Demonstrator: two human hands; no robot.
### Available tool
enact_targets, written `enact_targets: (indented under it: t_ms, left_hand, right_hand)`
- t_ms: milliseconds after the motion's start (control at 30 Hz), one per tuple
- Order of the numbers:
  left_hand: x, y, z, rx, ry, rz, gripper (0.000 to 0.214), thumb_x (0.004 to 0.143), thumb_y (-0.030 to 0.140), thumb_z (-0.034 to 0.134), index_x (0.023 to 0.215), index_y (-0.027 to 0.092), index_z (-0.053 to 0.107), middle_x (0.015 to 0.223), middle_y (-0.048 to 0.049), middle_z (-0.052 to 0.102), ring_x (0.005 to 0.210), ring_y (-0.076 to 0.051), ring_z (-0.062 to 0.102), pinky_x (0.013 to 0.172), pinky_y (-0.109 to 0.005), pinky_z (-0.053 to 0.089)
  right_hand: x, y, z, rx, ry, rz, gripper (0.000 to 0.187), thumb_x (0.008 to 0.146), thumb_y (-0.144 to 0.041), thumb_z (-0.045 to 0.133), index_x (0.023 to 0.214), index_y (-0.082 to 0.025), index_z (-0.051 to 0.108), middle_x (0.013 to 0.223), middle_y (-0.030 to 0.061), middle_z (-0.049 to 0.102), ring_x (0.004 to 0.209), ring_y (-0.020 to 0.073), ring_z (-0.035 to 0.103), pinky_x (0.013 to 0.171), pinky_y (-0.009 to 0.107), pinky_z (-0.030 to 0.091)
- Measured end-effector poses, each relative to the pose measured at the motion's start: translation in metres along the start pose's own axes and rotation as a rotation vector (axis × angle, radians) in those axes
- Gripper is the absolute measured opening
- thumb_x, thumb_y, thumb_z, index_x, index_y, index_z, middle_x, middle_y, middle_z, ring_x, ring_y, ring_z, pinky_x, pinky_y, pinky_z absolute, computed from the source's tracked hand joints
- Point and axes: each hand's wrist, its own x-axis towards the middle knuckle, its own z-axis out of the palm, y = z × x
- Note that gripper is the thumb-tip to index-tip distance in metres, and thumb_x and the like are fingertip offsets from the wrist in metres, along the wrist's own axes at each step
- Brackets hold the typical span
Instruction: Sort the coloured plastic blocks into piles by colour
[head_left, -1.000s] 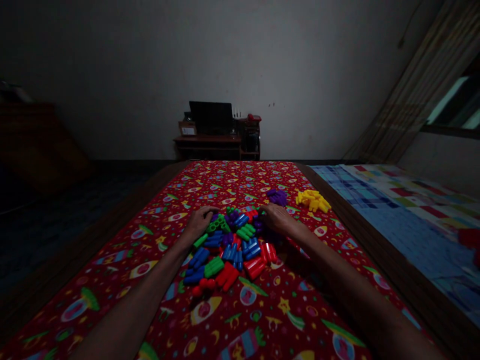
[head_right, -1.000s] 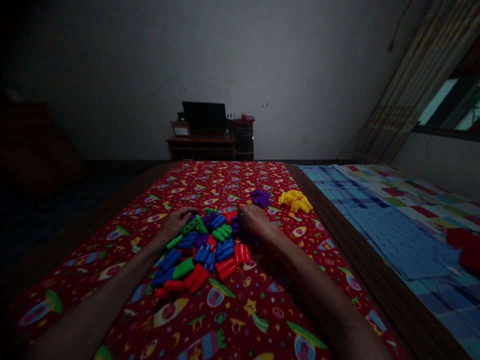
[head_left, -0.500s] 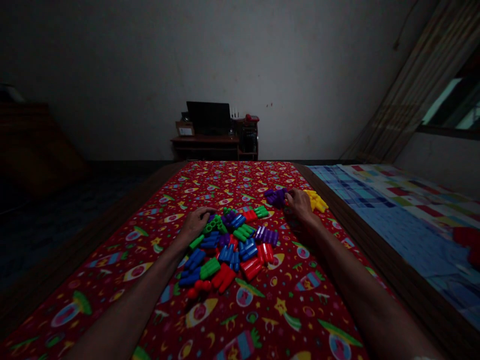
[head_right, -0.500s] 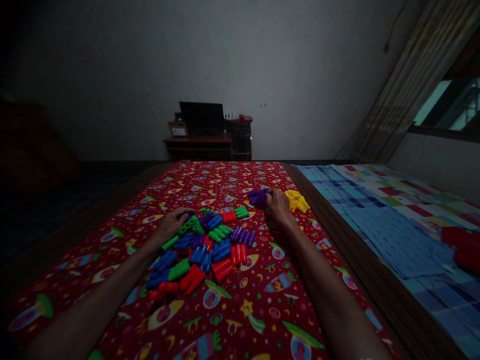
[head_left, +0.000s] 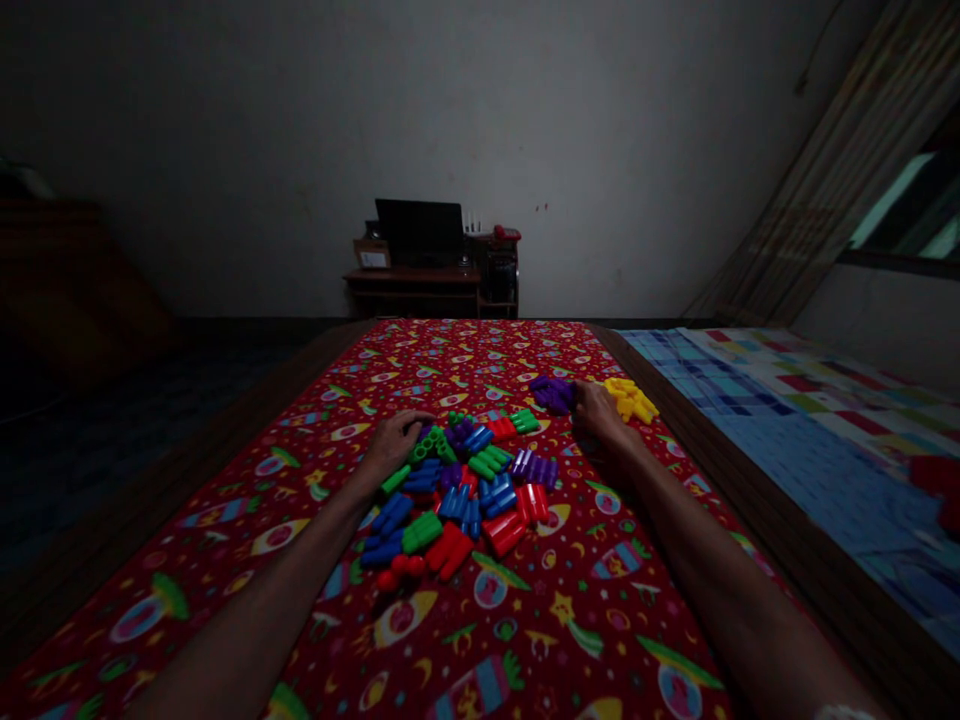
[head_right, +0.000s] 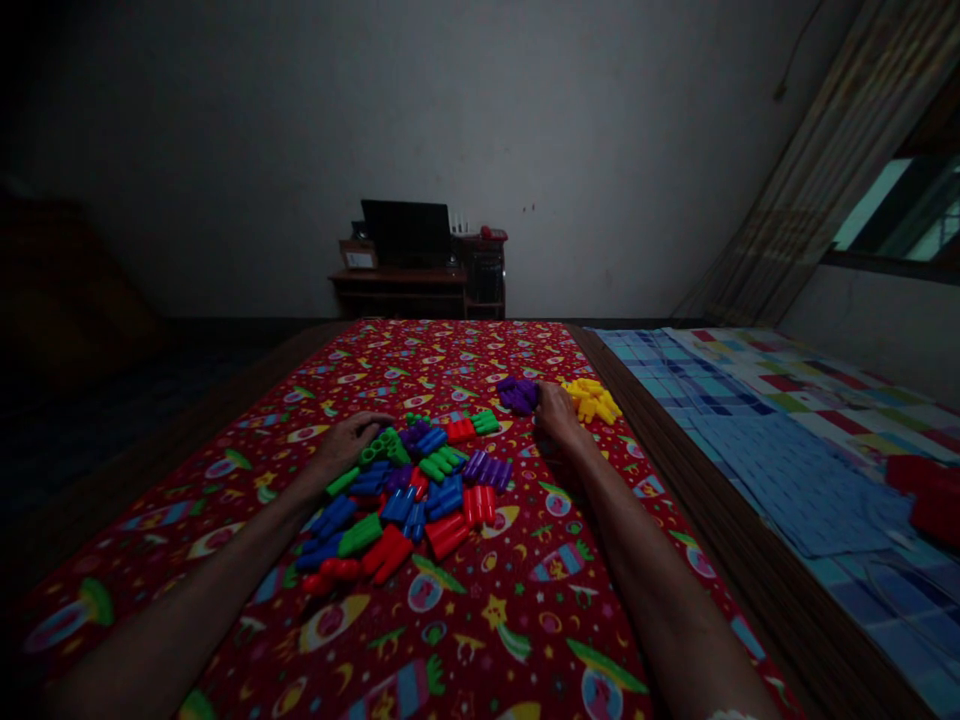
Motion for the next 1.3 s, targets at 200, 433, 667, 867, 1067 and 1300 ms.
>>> enact_targets:
  t_ms: [200, 433, 667, 867, 1067, 1300]
  left_hand:
    - [0.0, 0.0, 0.0, -0.001, 0.001, 0.009, 0.031, 0.075, 0.026, 0.044, 0.089, 0.02, 0.072, 0.098, -0.0053, 0.074, 0.09, -0.021, 0.066, 0.087, -0.034, 0.052]
    - [0.0, -0.001, 0.0, -0.013, 0.003, 0.024, 0.032, 0.075, 0.026, 0.044, 0.088, 0.021, 0.072, 0.096, -0.0041, 0.074, 0.089, -0.021, 0.066, 0.086, -0.034, 0.052]
    - [0.0, -0.001, 0.001, -0.023, 0.015, 0.024, 0.031, 0.074, 0.025, 0.044, 0.088, 0.021, 0.072, 0.096, -0.0041, 0.074, 0.09, -0.021, 0.066, 0.087, -0.034, 0.052]
    - [0.0, -0.002, 0.001, -0.028, 0.013, 0.023, 0.032, 0.074, 0.025, 0.044, 0.088, 0.022, 0.072, 0.096, -0.0033, 0.074, 0.091, -0.021, 0.066, 0.087, -0.034, 0.052]
    - [0.001, -0.003, 0.002, -0.03, 0.014, 0.031, 0.031, 0.074, 0.025, 0.043, 0.084, 0.023, 0.073, 0.095, -0.0037, 0.074, 0.091, -0.021, 0.066, 0.088, -0.034, 0.052]
    - [0.0, -0.001, 0.0, -0.013, 0.004, 0.039, 0.031, 0.076, 0.026, 0.042, 0.085, 0.022, 0.072, 0.099, -0.0048, 0.073, 0.094, -0.021, 0.065, 0.09, -0.035, 0.051]
  right_hand:
    - [-0.003, -0.007, -0.018, -0.059, 0.004, 0.046, 0.028, 0.084, -0.014, 0.043, 0.094, -0.012, 0.07, 0.085, 0.0111, 0.068, 0.073, 0.0164, 0.057, 0.059, 0.025, 0.029]
    - [-0.032, -0.059, -0.045, -0.012, -0.451, -0.387, 0.018, 0.082, -0.029, 0.06, 0.088, -0.019, 0.074, 0.077, 0.0043, 0.069, 0.065, 0.0146, 0.058, 0.056, 0.023, 0.03]
    - [-0.054, -0.085, -0.028, -0.168, -0.407, -0.536, 0.018, 0.084, -0.027, 0.059, 0.097, -0.017, 0.068, 0.09, 0.0094, 0.069, 0.077, 0.0185, 0.061, 0.058, 0.025, 0.032]
    - [-0.026, -0.057, -0.026, -0.061, -0.164, -0.371, 0.027, 0.092, -0.036, 0.05, 0.089, -0.015, 0.067, 0.078, 0.0078, 0.065, 0.068, 0.0147, 0.057, 0.057, 0.025, 0.027]
    - [-0.006, -0.045, -0.009, 0.049, 0.018, -0.186, 0.027, 0.093, -0.034, 0.047, 0.09, -0.014, 0.066, 0.081, 0.0059, 0.068, 0.07, 0.0155, 0.058, 0.059, 0.024, 0.03]
    - [0.006, -0.052, -0.003, -0.112, -0.075, -0.097, 0.037, 0.092, -0.037, 0.048, 0.118, -0.011, 0.054, 0.106, 0.0156, 0.068, 0.092, 0.0232, 0.062, 0.068, 0.027, 0.037]
